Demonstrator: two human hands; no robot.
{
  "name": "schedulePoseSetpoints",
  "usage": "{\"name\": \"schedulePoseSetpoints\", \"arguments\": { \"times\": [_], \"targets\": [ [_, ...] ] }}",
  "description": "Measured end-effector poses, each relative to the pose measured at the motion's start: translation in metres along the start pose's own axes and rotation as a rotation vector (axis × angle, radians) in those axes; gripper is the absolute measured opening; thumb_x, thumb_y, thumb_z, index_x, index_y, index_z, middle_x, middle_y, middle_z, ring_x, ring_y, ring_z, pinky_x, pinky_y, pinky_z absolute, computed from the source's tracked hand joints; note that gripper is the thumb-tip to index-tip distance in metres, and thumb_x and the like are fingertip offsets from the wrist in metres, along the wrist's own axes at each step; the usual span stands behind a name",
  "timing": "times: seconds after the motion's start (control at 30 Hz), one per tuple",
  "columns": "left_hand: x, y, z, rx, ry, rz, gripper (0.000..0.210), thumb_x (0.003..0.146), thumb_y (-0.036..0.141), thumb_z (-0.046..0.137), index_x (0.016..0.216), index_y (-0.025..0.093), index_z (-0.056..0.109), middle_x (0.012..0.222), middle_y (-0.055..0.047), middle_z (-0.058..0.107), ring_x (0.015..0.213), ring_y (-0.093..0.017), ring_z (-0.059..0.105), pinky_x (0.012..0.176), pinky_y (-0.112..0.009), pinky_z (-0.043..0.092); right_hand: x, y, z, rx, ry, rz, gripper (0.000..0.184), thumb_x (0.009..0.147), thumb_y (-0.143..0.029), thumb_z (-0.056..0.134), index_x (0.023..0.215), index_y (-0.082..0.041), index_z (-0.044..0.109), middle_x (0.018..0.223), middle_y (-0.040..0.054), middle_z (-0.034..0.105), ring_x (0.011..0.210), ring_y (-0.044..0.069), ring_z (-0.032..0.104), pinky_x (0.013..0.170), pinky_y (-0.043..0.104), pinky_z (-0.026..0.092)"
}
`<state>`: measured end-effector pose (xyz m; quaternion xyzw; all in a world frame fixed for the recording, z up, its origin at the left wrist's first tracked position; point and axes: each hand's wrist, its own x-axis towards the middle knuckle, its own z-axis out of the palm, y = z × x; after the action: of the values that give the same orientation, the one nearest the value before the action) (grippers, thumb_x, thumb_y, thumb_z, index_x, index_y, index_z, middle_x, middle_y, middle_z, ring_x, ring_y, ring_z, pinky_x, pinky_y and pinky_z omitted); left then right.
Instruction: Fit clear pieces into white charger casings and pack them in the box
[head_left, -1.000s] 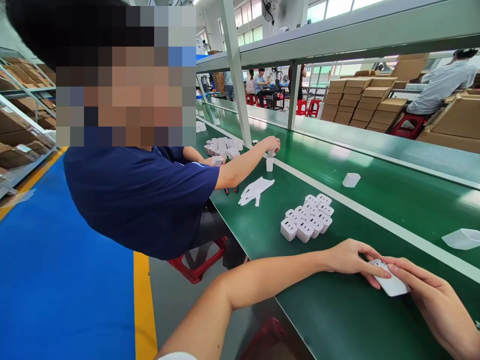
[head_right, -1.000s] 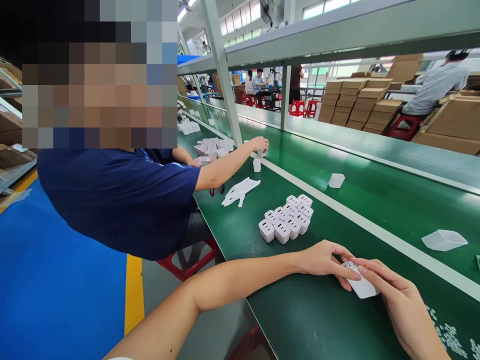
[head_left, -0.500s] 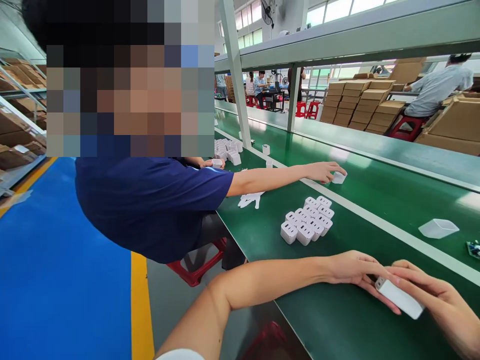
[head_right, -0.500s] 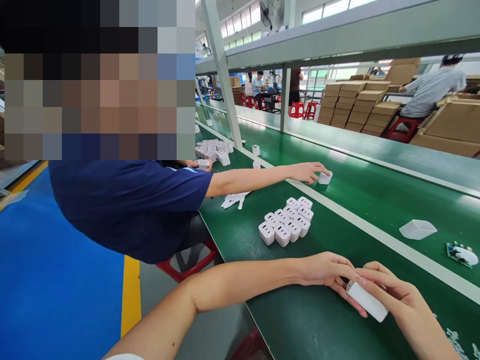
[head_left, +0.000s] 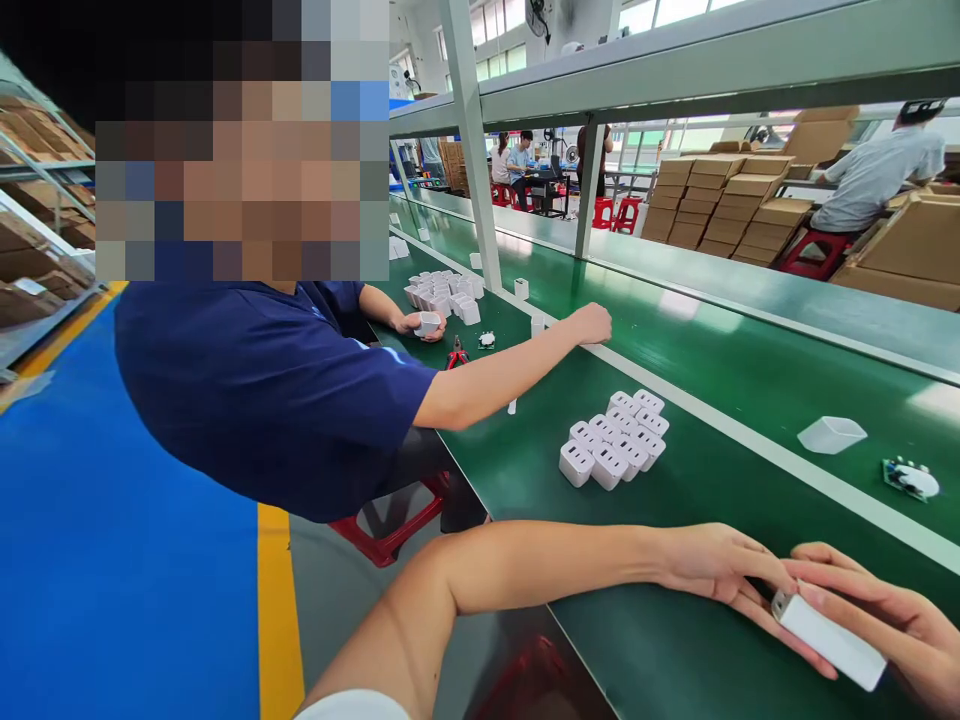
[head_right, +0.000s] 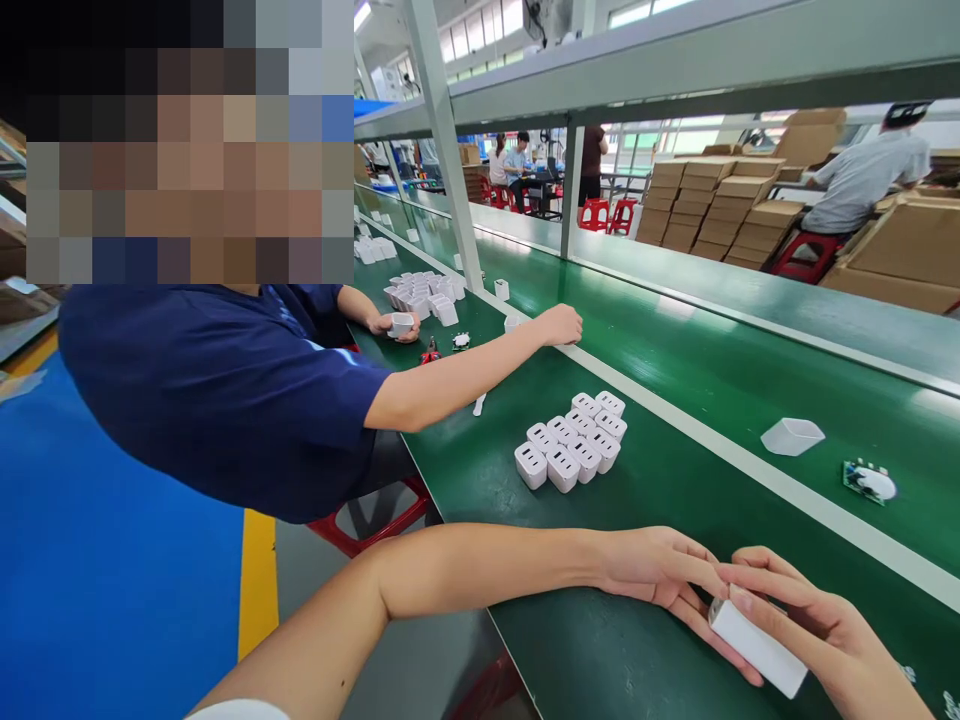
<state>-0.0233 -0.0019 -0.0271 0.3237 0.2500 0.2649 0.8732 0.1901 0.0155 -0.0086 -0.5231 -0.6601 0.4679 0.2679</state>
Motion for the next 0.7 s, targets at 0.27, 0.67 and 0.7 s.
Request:
{"name": "schedulePoseSetpoints", "arguments": {
  "times": [0.27,0.67,0.7],
  "targets": [
    [0.008,0.000,-0.011,0.029,-0.030,-0.011,0.036,0.062,0.026,0.085,0.089,0.010,0.066,0.094,-0.007,0.065,0.079,-0.020,0.069,0.112,-0.057,0.038,0.006,0.007,-0.007,0.113,-0.204,0.205,0.043,0.054,-0.054,0.084,0.090,-0.030,0.083,0.132,0.0069,0.059,0.119,0.040,0.058,0.074,0.026,0.060],
    [-0.015,0.003,0.003,0.044,-0.070,0.073,0.046,0.076,0.039,0.077,0.108,0.007,0.065,0.100,-0.012,0.070,0.079,-0.022,0.074,0.113,-0.059,0.037,-0.007,-0.027,0.012,0.279,-0.341,0.031,0.030,0.080,-0.046,0.074,0.098,-0.022,0.080,0.105,0.0059,0.053,0.085,0.018,0.056,0.069,0.027,0.048],
    [-0.014,0.003,0.003,0.050,-0.060,0.066,0.047,0.077,0.039,0.076,0.110,0.007,0.065,0.102,-0.013,0.070,0.079,-0.021,0.074,0.113,-0.059,0.037,-0.006,-0.025,0.012,0.287,-0.358,0.029,0.030,0.081,-0.046,0.073,0.099,-0.022,0.080,0.104,0.0059,0.053,0.086,0.018,0.056,0.069,0.027,0.048]
  ]
}}
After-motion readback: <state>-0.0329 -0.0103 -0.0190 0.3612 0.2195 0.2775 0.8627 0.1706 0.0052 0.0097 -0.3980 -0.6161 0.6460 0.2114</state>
